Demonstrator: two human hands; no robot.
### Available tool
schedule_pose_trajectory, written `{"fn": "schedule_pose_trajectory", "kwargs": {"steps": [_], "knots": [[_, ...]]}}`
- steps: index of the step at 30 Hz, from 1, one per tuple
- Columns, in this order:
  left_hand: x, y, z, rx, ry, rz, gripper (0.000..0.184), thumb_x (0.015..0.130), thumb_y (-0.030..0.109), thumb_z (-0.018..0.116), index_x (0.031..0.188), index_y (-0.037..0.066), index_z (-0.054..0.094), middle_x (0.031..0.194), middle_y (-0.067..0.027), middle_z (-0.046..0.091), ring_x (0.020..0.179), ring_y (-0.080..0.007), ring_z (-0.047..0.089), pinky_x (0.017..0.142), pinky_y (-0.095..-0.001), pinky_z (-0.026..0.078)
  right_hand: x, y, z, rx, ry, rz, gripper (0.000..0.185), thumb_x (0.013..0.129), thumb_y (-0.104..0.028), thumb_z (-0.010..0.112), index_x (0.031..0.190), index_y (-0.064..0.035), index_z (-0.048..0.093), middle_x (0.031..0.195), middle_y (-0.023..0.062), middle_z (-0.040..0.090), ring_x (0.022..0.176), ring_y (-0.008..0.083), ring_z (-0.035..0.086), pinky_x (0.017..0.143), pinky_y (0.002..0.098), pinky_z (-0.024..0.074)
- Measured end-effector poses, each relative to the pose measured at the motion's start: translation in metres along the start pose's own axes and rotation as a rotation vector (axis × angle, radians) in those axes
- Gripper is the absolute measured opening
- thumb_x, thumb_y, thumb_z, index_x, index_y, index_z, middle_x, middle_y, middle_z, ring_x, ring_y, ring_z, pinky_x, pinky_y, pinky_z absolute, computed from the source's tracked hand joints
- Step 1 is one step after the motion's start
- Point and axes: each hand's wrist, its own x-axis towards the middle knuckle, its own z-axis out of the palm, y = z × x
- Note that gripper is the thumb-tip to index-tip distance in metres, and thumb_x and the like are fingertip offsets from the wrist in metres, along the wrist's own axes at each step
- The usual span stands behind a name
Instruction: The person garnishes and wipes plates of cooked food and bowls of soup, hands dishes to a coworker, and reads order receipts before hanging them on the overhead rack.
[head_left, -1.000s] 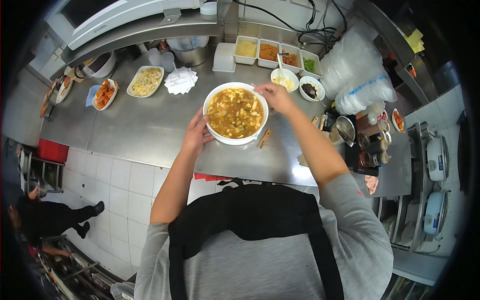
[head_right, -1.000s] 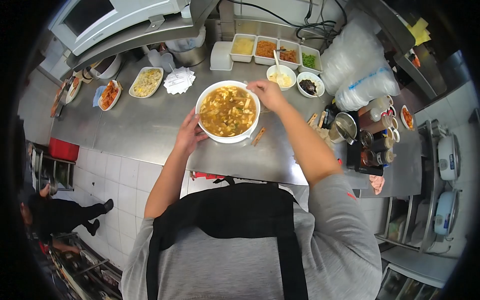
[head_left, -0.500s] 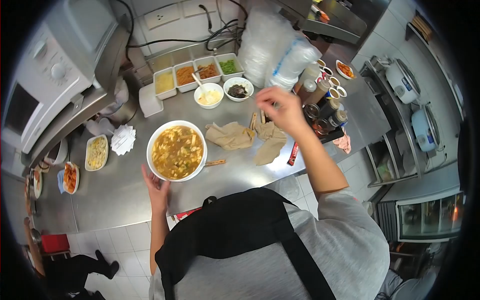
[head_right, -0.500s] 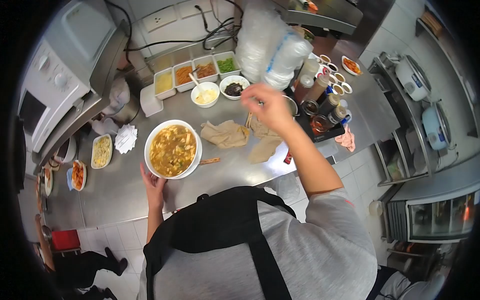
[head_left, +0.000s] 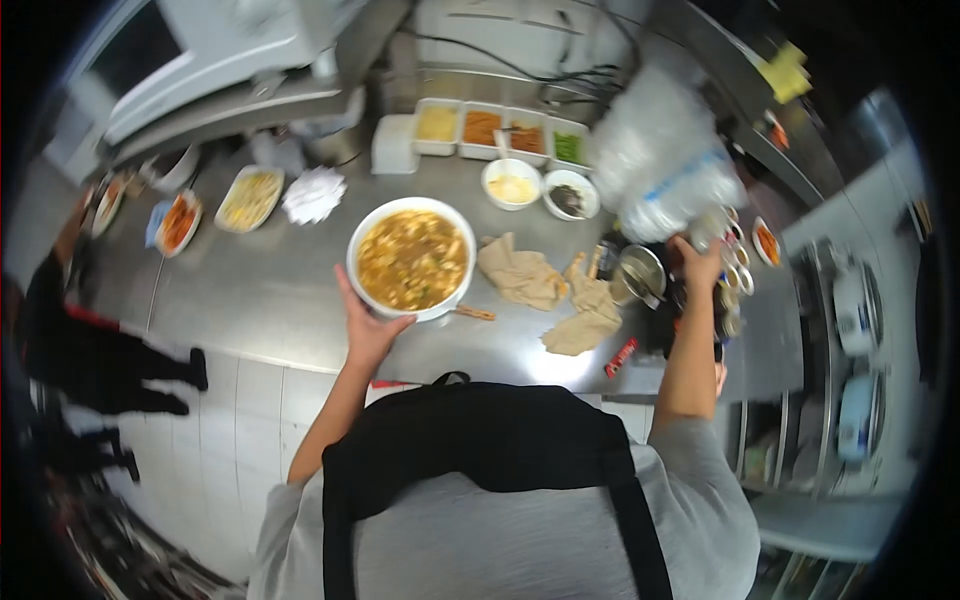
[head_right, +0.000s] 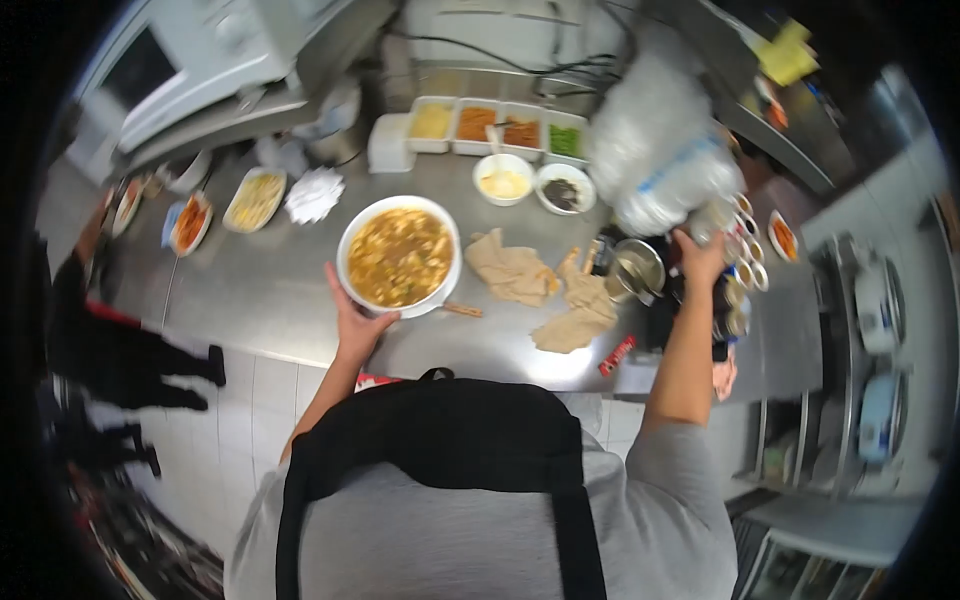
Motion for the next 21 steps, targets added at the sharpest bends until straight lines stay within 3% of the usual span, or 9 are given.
{"fn": "schedule_pose_trajectory", "kwargs": {"steps": [2, 3, 4, 6, 8, 10, 15, 19, 21], "knots": [[0.000, 0.003, -0.001, -0.067, -0.006, -0.067, 0.129, 0.054, 0.006, 0.083, 0.141, 0.003, -0.013, 0.143, -0.0180, 0.022, 0.127, -0.0274, 0.035, 0.105, -0.0355, 0.031, 0.001, 0.008, -0.001, -0.091, 0.304, -0.254, 0.079, 0.063, -0.038, 0.080, 0.120, 0.0058, 0.047, 0.117, 0.0235, 0.052, 0.105, 0.0348, 0.053, 0.092, 0.0403, 0.0406], [0.000, 0.003, -0.001, -0.072, -0.006, -0.045, 0.129, 0.055, 0.007, 0.083, 0.141, 0.004, -0.012, 0.143, -0.0182, 0.022, 0.127, -0.0272, 0.035, 0.105, -0.0357, 0.032, 0.004, 0.014, -0.005, 0.157, 0.337, -0.129, 0.082, 0.063, -0.040, 0.080, 0.122, 0.0044, 0.045, 0.119, 0.0221, 0.050, 0.106, 0.0338, 0.052, 0.093, 0.0405, 0.0404], [0.000, 0.002, -0.001, -0.074, -0.011, -0.025, 0.129, 0.055, 0.007, 0.083, 0.142, 0.004, -0.012, 0.143, -0.0184, 0.022, 0.127, -0.0270, 0.035, 0.104, -0.0360, 0.033, -0.011, -0.026, -0.030, 0.011, 0.440, -0.111, 0.080, 0.064, -0.041, 0.080, 0.121, 0.0029, 0.045, 0.116, 0.0209, 0.052, 0.103, 0.0340, 0.054, 0.091, 0.0388, 0.0421], [0.000, -0.011, -0.003, -0.057, 0.004, 0.030, 0.128, 0.055, 0.008, 0.083, 0.142, 0.005, -0.011, 0.143, -0.0187, 0.023, 0.128, -0.0266, 0.034, 0.105, -0.0369, 0.033, -0.020, -0.070, -0.070, 0.153, 0.504, -0.227, 0.053, 0.074, -0.027, 0.076, 0.110, 0.0027, 0.051, 0.107, 0.0152, 0.059, 0.096, 0.0243, 0.058, 0.082, 0.0346, 0.0483], [0.001, -0.029, -0.006, -0.023, 0.035, 0.104, 0.129, 0.054, 0.013, 0.085, 0.143, 0.006, -0.009, 0.143, -0.0197, 0.023, 0.130, -0.0271, 0.031, 0.106, -0.0386, 0.030, -0.028, -0.114, -0.092, 0.673, 0.281, -0.248, 0.029, 0.085, -0.006, 0.062, 0.110, 0.0026, 0.051, 0.107, 0.0131, 0.060, 0.093, 0.0190, 0.059, 0.081, 0.0316, 0.0497], [0.000, -0.023, -0.015, 0.071, 0.042, 0.107, 0.131, 0.054, 0.018, 0.086, 0.143, 0.008, -0.009, 0.143, -0.0195, 0.023, 0.130, -0.0289, 0.030, 0.105, -0.0406, 0.031, -0.035, -0.149, -0.097, 0.865, -0.040, -0.335, 0.041, 0.085, -0.006, 0.061, 0.122, 0.0007, 0.046, 0.108, 0.0128, 0.057, 0.097, 0.0184, 0.057, 0.084, 0.0317, 0.0476], [-0.016, -0.011, -0.044, 0.441, 0.066, 0.080, 0.133, 0.053, 0.026, 0.087, 0.144, 0.012, -0.008, 0.144, -0.0188, 0.022, 0.128, -0.0334, 0.033, 0.101, -0.0436, 0.034, -0.082, -0.261, -0.047, 0.371, -0.740, -0.687, 0.056, 0.069, -0.009, 0.073, 0.119, -0.0016, 0.050, 0.101, 0.0107, 0.059, 0.087, 0.0210, 0.058, 0.081, 0.0312, 0.0455], [-0.019, -0.021, -0.052, 0.367, 0.145, 0.108, 0.131, 0.051, 0.025, 0.087, 0.144, 0.009, -0.002, 0.141, -0.0222, 0.028, 0.127, -0.0368, 0.033, 0.102, -0.0426, 0.034, -0.096, -0.309, 0.019, -0.194, -1.070, -0.905, 0.046, 0.060, -0.019, 0.077, 0.101, -0.0064, 0.058, 0.085, 0.0156, 0.063, 0.080, 0.0314, 0.061, 0.072, 0.0371, 0.0491], [-0.020, -0.018, -0.050, 0.350, 0.140, 0.100, 0.128, 0.052, 0.024, 0.087, 0.145, 0.009, 0.000, 0.141, -0.0210, 0.028, 0.126, -0.0349, 0.034, 0.100, -0.0426, 0.037, -0.113, -0.332, 0.037, -0.394, -0.991, -1.173, 0.050, 0.059, -0.018, 0.078, 0.103, -0.0055, 0.059, 0.083, 0.0126, 0.065, 0.081, 0.0289, 0.064, 0.068, 0.0392, 0.0500]]}}
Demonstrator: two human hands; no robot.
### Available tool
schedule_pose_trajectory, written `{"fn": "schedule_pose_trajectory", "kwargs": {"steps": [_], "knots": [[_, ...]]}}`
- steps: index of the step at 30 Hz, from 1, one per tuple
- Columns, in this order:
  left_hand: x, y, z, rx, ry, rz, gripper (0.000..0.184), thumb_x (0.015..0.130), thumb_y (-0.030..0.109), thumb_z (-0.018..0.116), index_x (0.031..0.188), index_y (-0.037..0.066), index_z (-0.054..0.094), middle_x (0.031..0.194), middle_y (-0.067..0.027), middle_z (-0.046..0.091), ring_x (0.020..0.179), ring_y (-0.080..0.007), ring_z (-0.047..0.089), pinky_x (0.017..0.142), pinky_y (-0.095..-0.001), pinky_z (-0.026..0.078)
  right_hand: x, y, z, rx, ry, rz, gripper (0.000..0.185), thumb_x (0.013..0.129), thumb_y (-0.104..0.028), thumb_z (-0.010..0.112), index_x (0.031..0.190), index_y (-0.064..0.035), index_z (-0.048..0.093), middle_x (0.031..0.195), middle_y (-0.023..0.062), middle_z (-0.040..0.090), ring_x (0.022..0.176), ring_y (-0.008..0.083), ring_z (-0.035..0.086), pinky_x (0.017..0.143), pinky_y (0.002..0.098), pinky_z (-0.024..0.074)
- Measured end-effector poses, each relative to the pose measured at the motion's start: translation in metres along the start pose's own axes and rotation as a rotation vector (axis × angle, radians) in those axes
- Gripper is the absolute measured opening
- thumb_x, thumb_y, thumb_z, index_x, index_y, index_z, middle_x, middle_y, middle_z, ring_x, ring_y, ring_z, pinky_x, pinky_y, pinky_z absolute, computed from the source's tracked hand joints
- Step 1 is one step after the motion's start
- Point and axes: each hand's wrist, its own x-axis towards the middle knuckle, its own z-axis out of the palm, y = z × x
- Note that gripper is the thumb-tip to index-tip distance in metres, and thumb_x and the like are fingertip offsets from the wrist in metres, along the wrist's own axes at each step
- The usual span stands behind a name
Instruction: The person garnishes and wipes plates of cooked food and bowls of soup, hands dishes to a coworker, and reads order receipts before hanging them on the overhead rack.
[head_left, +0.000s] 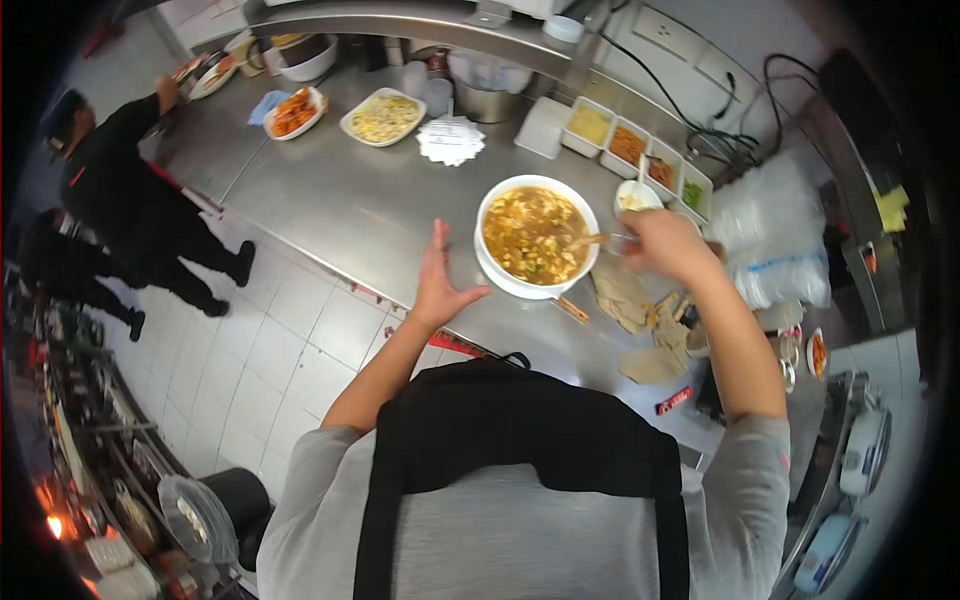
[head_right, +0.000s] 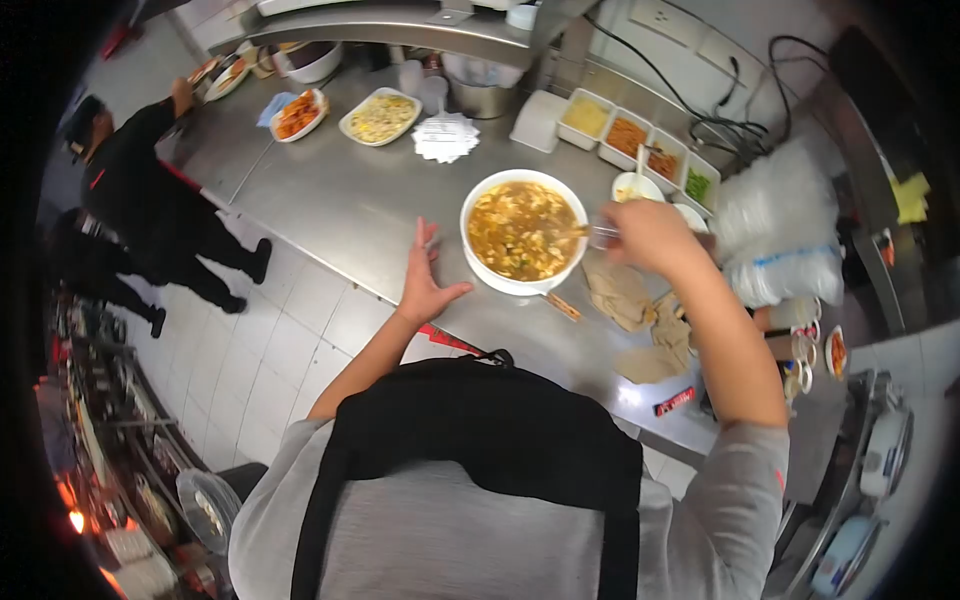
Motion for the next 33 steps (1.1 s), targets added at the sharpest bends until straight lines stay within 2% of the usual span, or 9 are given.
{"fn": "schedule_pose_trajectory", "kwargs": {"steps": [2, 8, 11, 14, 18, 21, 26, 30, 33], "knots": [[0.000, 0.001, -0.001, 0.018, 0.004, 0.000, 0.127, 0.053, 0.023, 0.086, 0.145, 0.009, 0.000, 0.140, -0.0208, 0.029, 0.125, -0.0340, 0.035, 0.098, -0.0423, 0.038, 0.025, -0.017, -0.008, -0.049, -0.185, -0.029, 0.049, 0.056, -0.024, 0.079, 0.100, -0.0097, 0.062, 0.085, 0.0118, 0.066, 0.079, 0.0291, 0.064, 0.067, 0.0397, 0.0505], [0.001, 0.002, -0.004, -0.046, -0.001, -0.022, 0.123, 0.056, 0.021, 0.085, 0.144, 0.009, 0.000, 0.139, -0.0202, 0.029, 0.126, -0.0335, 0.034, 0.098, -0.0428, 0.039, 0.058, -0.021, -0.016, -0.282, -0.229, 0.191, 0.032, 0.059, -0.031, 0.079, 0.084, -0.0137, 0.070, 0.082, 0.0098, 0.067, 0.080, 0.0239, 0.065, 0.067, 0.0370, 0.0512], [0.002, 0.004, -0.006, -0.068, -0.025, -0.030, 0.121, 0.058, 0.018, 0.083, 0.144, 0.010, -0.001, 0.140, -0.0216, 0.028, 0.128, -0.0325, 0.033, 0.100, -0.0436, 0.036, 0.047, -0.022, -0.016, -0.235, -0.481, 0.034, 0.035, 0.056, -0.029, 0.080, 0.084, -0.0126, 0.066, 0.077, 0.0094, 0.066, 0.078, 0.0264, 0.064, 0.065, 0.0387, 0.0506], [0.002, 0.003, -0.006, -0.092, -0.041, -0.025, 0.119, 0.059, 0.017, 0.082, 0.144, 0.010, -0.001, 0.140, -0.0219, 0.027, 0.128, -0.0319, 0.032, 0.101, -0.0441, 0.035, 0.045, -0.027, -0.008, -0.133, -0.207, 0.107, 0.035, 0.056, -0.030, 0.080, 0.082, -0.0117, 0.066, 0.077, 0.0094, 0.066, 0.078, 0.0259, 0.064, 0.066, 0.0384, 0.0506], [0.002, 0.000, -0.005, -0.147, -0.046, -0.038, 0.119, 0.060, 0.016, 0.081, 0.144, 0.010, -0.001, 0.140, -0.0208, 0.027, 0.129, -0.0315, 0.032, 0.102, -0.0444, 0.034, 0.043, -0.030, -0.017, -0.162, -0.381, 0.190, 0.030, 0.060, -0.031, 0.079, 0.085, -0.0166, 0.071, 0.082, 0.0036, 0.068, 0.079, 0.0238, 0.065, 0.065, 0.0357, 0.0511], [0.002, 0.002, -0.005, -0.148, -0.059, -0.038, 0.117, 0.060, 0.014, 0.080, 0.144, 0.010, -0.001, 0.140, -0.0196, 0.028, 0.129, -0.0310, 0.031, 0.102, -0.0442, 0.033, 0.033, -0.024, -0.001, -0.051, -0.185, 0.221, 0.030, 0.060, -0.030, 0.079, 0.086, -0.0165, 0.071, 0.082, 0.0040, 0.068, 0.079, 0.0237, 0.065, 0.066, 0.0357, 0.0507], [0.000, -0.007, -0.002, -0.193, -0.058, -0.031, 0.115, 0.060, 0.018, 0.081, 0.144, 0.006, 0.004, 0.140, -0.0198, 0.027, 0.128, -0.0310, 0.032, 0.100, -0.0446, 0.034, 0.019, 0.006, 0.045, 0.446, -0.157, 0.169, 0.041, 0.062, -0.033, 0.079, 0.093, -0.0096, 0.065, 0.081, 0.0052, 0.065, 0.079, 0.0177, 0.061, 0.070, 0.0302, 0.0480], [0.000, -0.006, 0.001, -0.256, -0.080, -0.059, 0.113, 0.061, 0.015, 0.078, 0.144, 0.010, 0.003, 0.140, -0.0194, 0.025, 0.128, -0.0309, 0.030, 0.102, -0.0459, 0.030, -0.013, 0.004, 0.066, 1.420, 0.347, 0.022, 0.038, 0.077, -0.017, 0.072, 0.110, -0.0064, 0.053, 0.095, 0.0017, 0.061, 0.084, 0.0115, 0.059, 0.074, 0.0275, 0.0487], [0.000, 0.003, -0.001, -0.277, -0.091, -0.058, 0.110, 0.062, 0.009, 0.074, 0.145, 0.010, 0.001, 0.140, -0.0210, 0.024, 0.130, -0.0327, 0.028, 0.104, -0.0470, 0.028, -0.059, 0.001, 0.040, 1.761, 0.734, 0.223, 0.045, 0.083, -0.012, 0.063, 0.122, -0.0061, 0.040, 0.102, 0.0084, 0.059, 0.087, 0.0194, 0.063, 0.077, 0.0327, 0.0510]]}}
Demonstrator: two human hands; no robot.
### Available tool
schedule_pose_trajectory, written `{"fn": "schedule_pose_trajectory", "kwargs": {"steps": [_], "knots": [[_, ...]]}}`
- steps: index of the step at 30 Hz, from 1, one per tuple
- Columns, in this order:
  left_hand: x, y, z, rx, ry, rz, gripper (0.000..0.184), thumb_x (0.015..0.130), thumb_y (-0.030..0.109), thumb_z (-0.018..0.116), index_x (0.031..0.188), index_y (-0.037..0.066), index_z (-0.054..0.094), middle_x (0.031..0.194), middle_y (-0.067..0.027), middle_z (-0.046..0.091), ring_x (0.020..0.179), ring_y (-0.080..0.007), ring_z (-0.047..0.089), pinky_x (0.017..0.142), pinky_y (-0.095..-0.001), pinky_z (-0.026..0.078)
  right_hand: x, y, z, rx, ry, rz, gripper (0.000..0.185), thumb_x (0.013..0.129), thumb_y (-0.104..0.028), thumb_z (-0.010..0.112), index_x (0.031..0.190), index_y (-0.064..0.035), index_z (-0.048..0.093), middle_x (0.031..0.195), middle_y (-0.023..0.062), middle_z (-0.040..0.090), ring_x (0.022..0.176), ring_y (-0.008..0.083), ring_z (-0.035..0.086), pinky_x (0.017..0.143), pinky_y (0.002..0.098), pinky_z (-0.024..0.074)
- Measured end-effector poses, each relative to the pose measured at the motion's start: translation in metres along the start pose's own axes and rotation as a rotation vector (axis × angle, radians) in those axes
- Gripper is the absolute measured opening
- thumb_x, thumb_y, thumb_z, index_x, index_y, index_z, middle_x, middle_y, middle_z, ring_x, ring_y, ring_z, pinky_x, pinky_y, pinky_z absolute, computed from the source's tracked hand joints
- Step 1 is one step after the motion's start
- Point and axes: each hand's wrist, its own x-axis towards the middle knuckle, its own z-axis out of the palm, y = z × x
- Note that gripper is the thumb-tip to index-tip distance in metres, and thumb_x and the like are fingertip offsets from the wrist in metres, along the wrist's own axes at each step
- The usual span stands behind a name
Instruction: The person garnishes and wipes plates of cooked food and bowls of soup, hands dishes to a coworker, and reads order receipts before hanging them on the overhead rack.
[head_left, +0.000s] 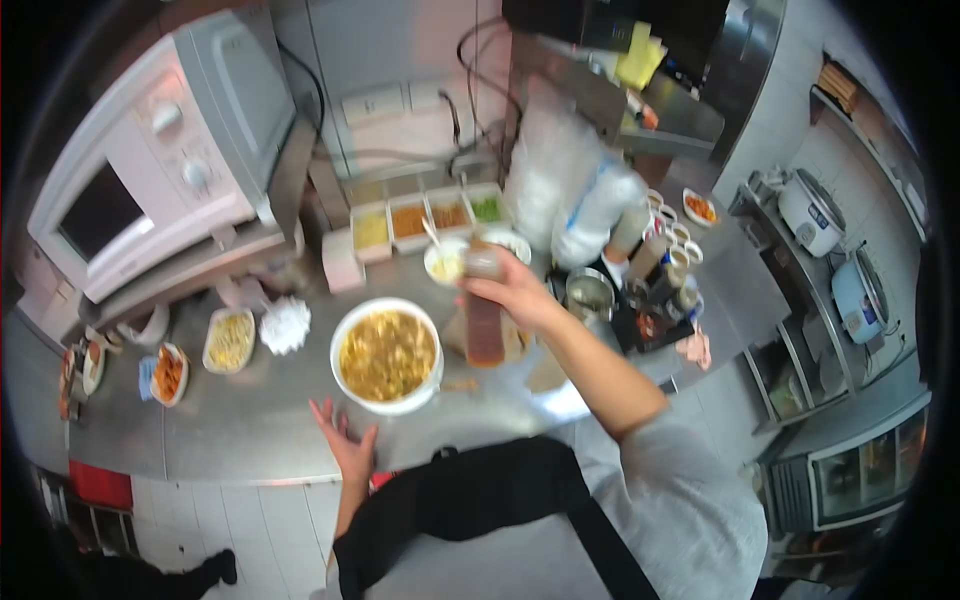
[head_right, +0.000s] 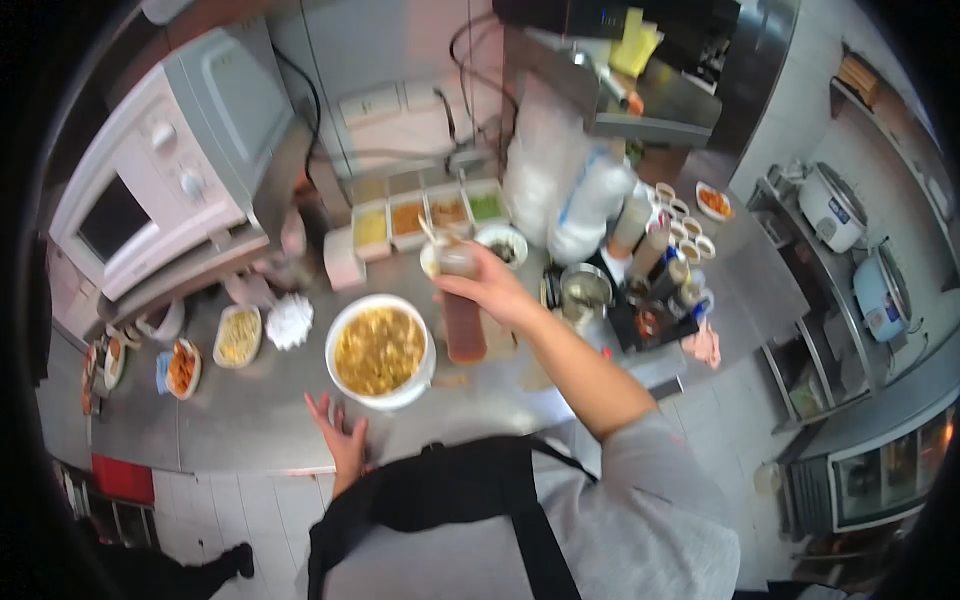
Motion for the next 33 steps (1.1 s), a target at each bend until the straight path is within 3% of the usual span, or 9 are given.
{"fn": "schedule_pose_trajectory", "kwargs": {"steps": [5, 9, 13, 18, 22, 25, 28, 30, 33], "knots": [[0.001, -0.001, -0.001, 0.044, 0.000, -0.025, 0.107, 0.064, 0.007, 0.072, 0.144, 0.008, 0.001, 0.140, -0.0224, 0.024, 0.131, -0.0341, 0.027, 0.104, -0.0471, 0.029, -0.044, -0.051, -0.074, -0.357, 0.556, -0.656, 0.058, 0.076, -0.010, 0.070, 0.124, -0.0066, 0.038, 0.110, 0.0103, 0.057, 0.101, 0.0186, 0.055, 0.092, 0.0320, 0.0413], [0.000, 0.001, -0.002, 0.084, -0.002, -0.014, 0.104, 0.066, 0.013, 0.071, 0.144, 0.007, 0.003, 0.140, -0.0221, 0.025, 0.130, -0.0334, 0.029, 0.102, -0.0458, 0.031, -0.046, -0.054, -0.147, -0.906, 1.012, -0.858, 0.059, 0.061, -0.006, 0.080, 0.111, -0.0061, 0.049, 0.108, 0.0099, 0.059, 0.097, 0.0234, 0.056, 0.087, 0.0333, 0.0433], [-0.001, 0.001, -0.002, 0.081, 0.014, -0.023, 0.101, 0.068, 0.014, 0.069, 0.145, 0.007, 0.004, 0.139, -0.0221, 0.026, 0.129, -0.0333, 0.029, 0.101, -0.0456, 0.031, -0.029, -0.034, -0.210, -1.149, 1.137, -0.630, 0.060, 0.054, -0.011, 0.083, 0.106, -0.0064, 0.052, 0.106, 0.0158, 0.059, 0.100, 0.0335, 0.055, 0.086, 0.0404, 0.0430], [-0.003, -0.002, -0.002, 0.079, 0.050, -0.005, 0.099, 0.069, 0.014, 0.068, 0.145, 0.008, 0.005, 0.139, -0.0218, 0.026, 0.129, -0.0327, 0.030, 0.100, -0.0455, 0.031, -0.017, 0.004, -0.258, -1.019, 1.278, -0.039, 0.064, 0.068, -0.020, 0.074, 0.119, -0.0045, 0.039, 0.107, 0.0237, 0.057, 0.100, 0.0398, 0.055, 0.087, 0.0418, 0.0424], [-0.003, 0.000, -0.002, 0.096, 0.069, -0.008, 0.098, 0.069, 0.014, 0.068, 0.145, 0.008, 0.005, 0.138, -0.0213, 0.027, 0.127, -0.0324, 0.031, 0.100, -0.0450, 0.032, -0.015, 0.009, -0.267, -0.911, 1.252, 0.070, 0.064, 0.068, -0.019, 0.072, 0.119, -0.0001, 0.040, 0.113, 0.0235, 0.054, 0.107, 0.0382, 0.052, 0.092, 0.0417, 0.0397], [-0.002, -0.006, -0.002, 0.095, 0.074, -0.026, 0.096, 0.071, 0.012, 0.066, 0.145, 0.009, 0.005, 0.138, -0.0211, 0.028, 0.127, -0.0323, 0.032, 0.099, -0.0442, 0.033, -0.015, -0.017, -0.225, -1.204, 1.436, -0.350, 0.058, 0.070, -0.017, 0.070, 0.118, -0.0008, 0.042, 0.118, 0.0221, 0.048, 0.115, 0.0375, 0.044, 0.098, 0.0428, 0.0347], [0.001, -0.005, -0.001, 0.085, 0.095, -0.049, 0.092, 0.073, 0.009, 0.063, 0.145, 0.010, 0.005, 0.138, -0.0212, 0.028, 0.126, -0.0325, 0.034, 0.098, -0.0437, 0.034, -0.023, -0.050, -0.143, -1.238, 1.250, -0.839, 0.049, 0.073, -0.013, 0.065, 0.116, -0.0010, 0.045, 0.120, 0.0194, 0.044, 0.117, 0.0352, 0.039, 0.098, 0.0440, 0.0324], [0.001, -0.004, -0.001, 0.087, 0.105, -0.057, 0.089, 0.075, 0.008, 0.060, 0.145, 0.011, 0.005, 0.137, -0.0214, 0.029, 0.125, -0.0327, 0.035, 0.098, -0.0437, 0.035, -0.020, -0.027, -0.105, -1.017, 1.018, -0.904, 0.041, 0.076, -0.008, 0.061, 0.113, -0.0005, 0.046, 0.117, 0.0176, 0.045, 0.113, 0.0326, 0.042, 0.096, 0.0425, 0.0338], [0.000, -0.004, -0.001, 0.087, 0.113, -0.055, 0.086, 0.078, 0.007, 0.057, 0.145, 0.012, 0.005, 0.137, -0.0218, 0.030, 0.124, -0.0329, 0.035, 0.098, -0.0440, 0.035, -0.032, 0.032, -0.048, -0.721, 0.345, -0.509, 0.025, 0.078, -0.004, 0.061, 0.101, -0.0043, 0.054, 0.095, 0.0071, 0.055, 0.088, 0.0178, 0.055, 0.076, 0.0306, 0.0455]]}}
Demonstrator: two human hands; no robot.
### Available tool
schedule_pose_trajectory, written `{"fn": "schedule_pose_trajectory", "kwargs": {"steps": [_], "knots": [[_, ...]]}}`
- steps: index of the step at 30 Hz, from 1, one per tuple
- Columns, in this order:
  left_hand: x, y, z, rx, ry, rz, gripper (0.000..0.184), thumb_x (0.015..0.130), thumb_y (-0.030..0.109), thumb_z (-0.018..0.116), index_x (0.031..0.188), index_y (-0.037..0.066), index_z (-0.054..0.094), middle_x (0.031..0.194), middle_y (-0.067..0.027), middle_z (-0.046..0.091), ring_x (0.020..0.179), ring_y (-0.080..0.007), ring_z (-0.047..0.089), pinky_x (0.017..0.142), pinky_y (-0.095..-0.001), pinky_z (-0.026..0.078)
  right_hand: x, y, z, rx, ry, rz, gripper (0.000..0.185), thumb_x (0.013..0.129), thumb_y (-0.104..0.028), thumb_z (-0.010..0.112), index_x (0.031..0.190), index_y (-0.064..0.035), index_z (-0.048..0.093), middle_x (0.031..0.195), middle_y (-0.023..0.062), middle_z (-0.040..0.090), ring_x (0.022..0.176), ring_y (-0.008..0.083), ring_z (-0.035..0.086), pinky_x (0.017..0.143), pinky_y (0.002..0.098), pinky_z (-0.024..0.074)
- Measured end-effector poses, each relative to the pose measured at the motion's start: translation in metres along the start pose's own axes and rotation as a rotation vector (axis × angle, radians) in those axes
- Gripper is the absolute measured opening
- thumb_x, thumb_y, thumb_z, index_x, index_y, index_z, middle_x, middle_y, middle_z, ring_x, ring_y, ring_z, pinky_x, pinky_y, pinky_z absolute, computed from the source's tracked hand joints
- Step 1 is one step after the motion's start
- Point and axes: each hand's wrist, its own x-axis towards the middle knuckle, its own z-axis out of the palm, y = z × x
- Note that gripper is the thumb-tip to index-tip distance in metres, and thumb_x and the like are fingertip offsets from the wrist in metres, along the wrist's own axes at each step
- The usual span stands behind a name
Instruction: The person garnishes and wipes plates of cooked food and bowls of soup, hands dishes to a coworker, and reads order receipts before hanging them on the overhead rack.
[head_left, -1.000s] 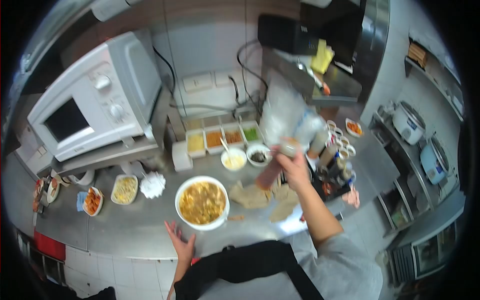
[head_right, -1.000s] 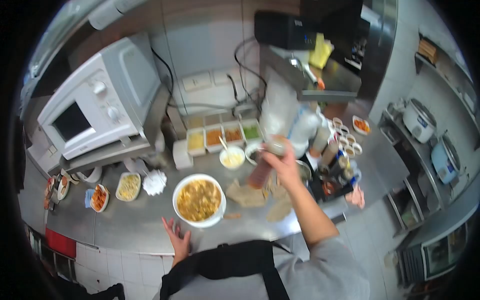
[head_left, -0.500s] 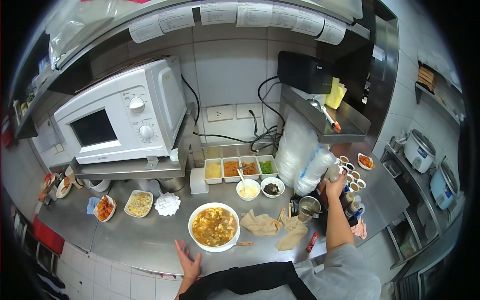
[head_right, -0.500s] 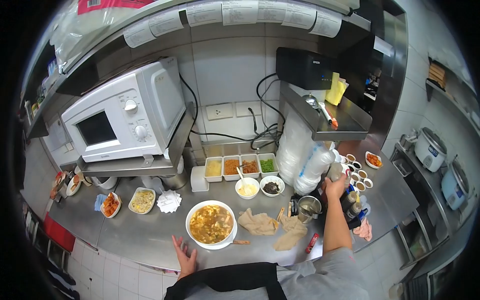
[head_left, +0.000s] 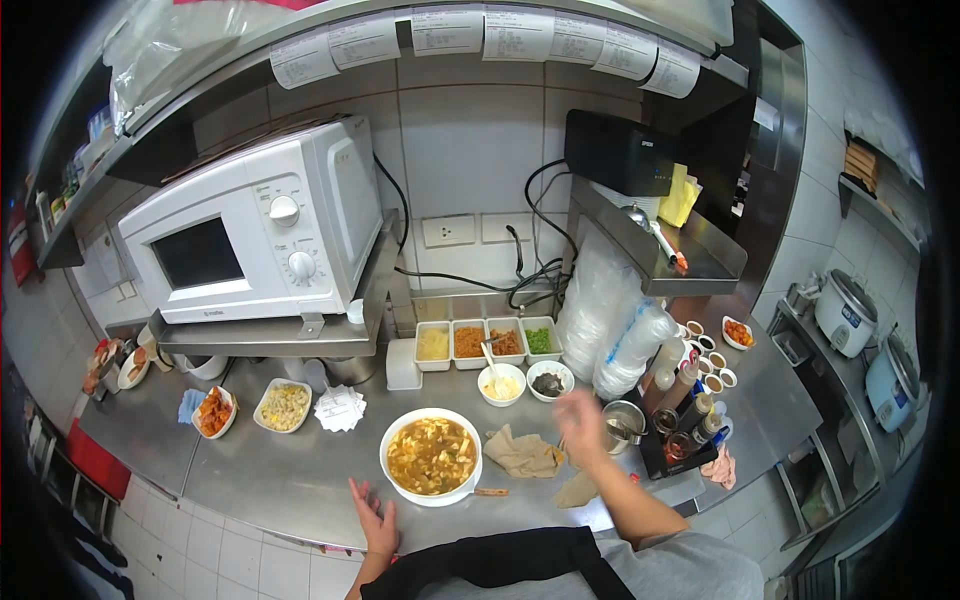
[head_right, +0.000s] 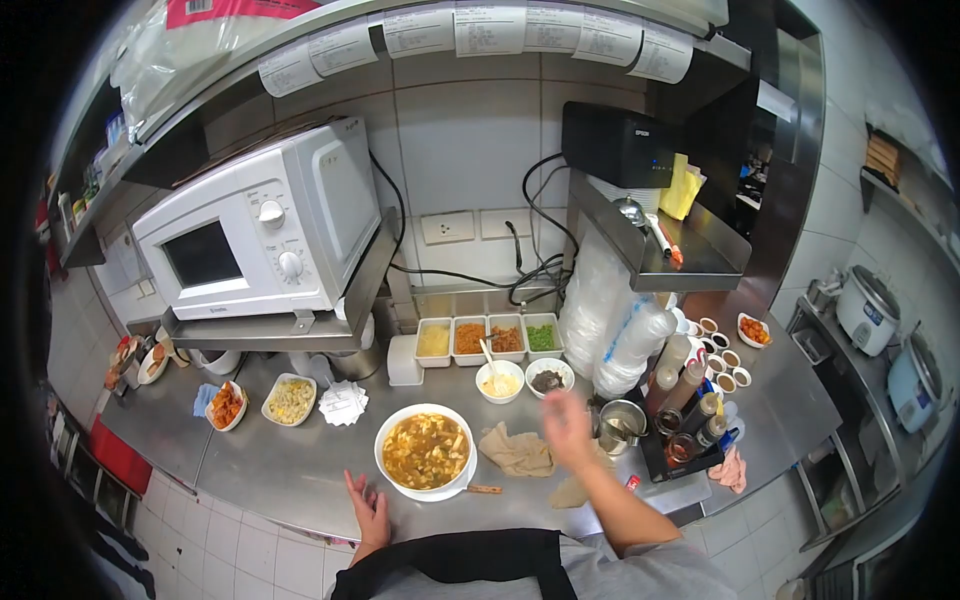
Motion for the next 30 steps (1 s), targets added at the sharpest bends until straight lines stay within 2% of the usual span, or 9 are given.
{"fn": "schedule_pose_trajectory", "kwargs": {"steps": [5, 14, 15, 18, 22, 23, 25, 27, 30], "knots": [[-0.002, 0.007, -0.002, -0.028, 0.010, -0.013, 0.085, 0.078, 0.006, 0.056, 0.145, 0.013, 0.005, 0.137, -0.0226, 0.030, 0.124, -0.0330, 0.035, 0.098, -0.0443, 0.035, -0.086, 0.041, 0.088, 0.046, -0.990, 0.008, 0.019, 0.079, -0.009, 0.058, 0.097, -0.0092, 0.063, 0.084, 0.0054, 0.063, 0.076, 0.0149, 0.061, 0.070, 0.0277, 0.0483], [-0.004, 0.009, -0.003, -0.025, -0.015, -0.007, 0.083, 0.080, 0.007, 0.055, 0.145, 0.013, 0.004, 0.138, -0.0233, 0.028, 0.124, -0.0317, 0.036, 0.097, -0.0421, 0.035, -0.081, 0.064, 0.092, -0.082, -0.558, 0.584, 0.034, 0.076, -0.007, 0.053, 0.110, -0.0053, 0.058, 0.069, 0.0051, 0.060, 0.060, 0.0128, 0.057, 0.059, 0.0293, 0.0480], [-0.003, 0.004, -0.003, -0.032, -0.007, -0.012, 0.080, 0.082, 0.009, 0.054, 0.145, 0.012, 0.005, 0.137, -0.0232, 0.030, 0.123, -0.0310, 0.037, 0.097, -0.0413, 0.035, -0.077, 0.069, 0.090, -0.249, -0.572, 0.457, 0.032, 0.079, -0.008, 0.051, 0.110, -0.0057, 0.057, 0.074, 0.0023, 0.059, 0.064, 0.0116, 0.057, 0.058, 0.0278, 0.0482], [0.011, -0.011, -0.002, -0.089, -0.076, -0.101, 0.071, 0.088, 0.015, 0.050, 0.145, 0.011, 0.008, 0.133, -0.0216, 0.036, 0.120, -0.0283, 0.040, 0.096, -0.0390, 0.036, -0.091, 0.110, 0.110, 0.060, -0.269, 0.443, 0.030, 0.087, -0.018, 0.051, 0.116, -0.0079, 0.052, 0.082, 0.0001, 0.058, 0.069, 0.0106, 0.056, 0.059, 0.0270, 0.0483], [0.056, 0.032, 0.007, -0.209, -0.348, -0.405, 0.057, 0.097, 0.028, 0.038, 0.144, 0.007, 0.014, 0.130, -0.0153, 0.044, 0.119, -0.0228, 0.042, 0.099, -0.0349, 0.035, -0.062, 0.016, 0.122, 0.528, -0.327, 0.965, 0.042, 0.094, -0.042, 0.040, 0.123, -0.0116, 0.045, 0.092, -0.0011, 0.055, 0.077, 0.0086, 0.055, 0.063, 0.0266, 0.0493], [0.067, 0.018, 0.013, -0.209, -0.385, -0.230, 0.054, 0.097, 0.038, 0.033, 0.142, 0.011, 0.021, 0.124, -0.0091, 0.050, 0.110, -0.0161, 0.050, 0.080, -0.0328, 0.049, -0.065, 0.015, 0.132, 0.627, -0.338, 0.956, 0.048, 0.094, -0.049, 0.037, 0.124, -0.0122, 0.044, 0.095, -0.0005, 0.056, 0.079, 0.0083, 0.055, 0.065, 0.0262, 0.0495], [0.103, -0.041, 0.017, -0.224, -0.455, -0.136, 0.055, 0.097, 0.042, 0.028, 0.139, 0.007, 0.031, 0.135, -0.0109, 0.041, 0.123, -0.0206, 0.039, 0.100, -0.0307, 0.035, -0.073, 0.059, 0.162, 0.664, -0.257, 0.912, 0.051, 0.094, -0.051, 0.032, 0.124, -0.0117, 0.046, 0.112, 0.0023, 0.055, 0.097, 0.0133, 0.054, 0.081, 0.0309, 0.0466], [0.115, -0.036, 0.014, -0.216, -0.499, -0.391, 0.049, 0.097, 0.043, 0.031, 0.139, 0.018, 0.034, 0.118, -0.0031, 0.055, 0.091, -0.0119, 0.058, 0.066, -0.0271, 0.052, -0.077, 0.084, 0.180, 0.719, -0.216, 0.890, 0.054, 0.094, -0.053, 0.030, 0.123, -0.0109, 0.048, 0.120, 0.0039, 0.055, 0.105, 0.0162, 0.054, 0.088, 0.0330, 0.0453], [0.107, -0.002, 0.016, -0.306, -0.477, -0.490, 0.050, 0.095, 0.048, 0.033, 0.138, 0.022, 0.032, 0.115, -0.0031, 0.057, 0.085, -0.0118, 0.061, 0.057, -0.0250, 0.052, -0.073, 0.066, 0.177, 0.604, -0.165, 0.894, 0.055, 0.095, -0.051, 0.030, 0.121, -0.0061, 0.050, 0.116, 0.0072, 0.056, 0.103, 0.0174, 0.053, 0.088, 0.0315, 0.0441]]}}
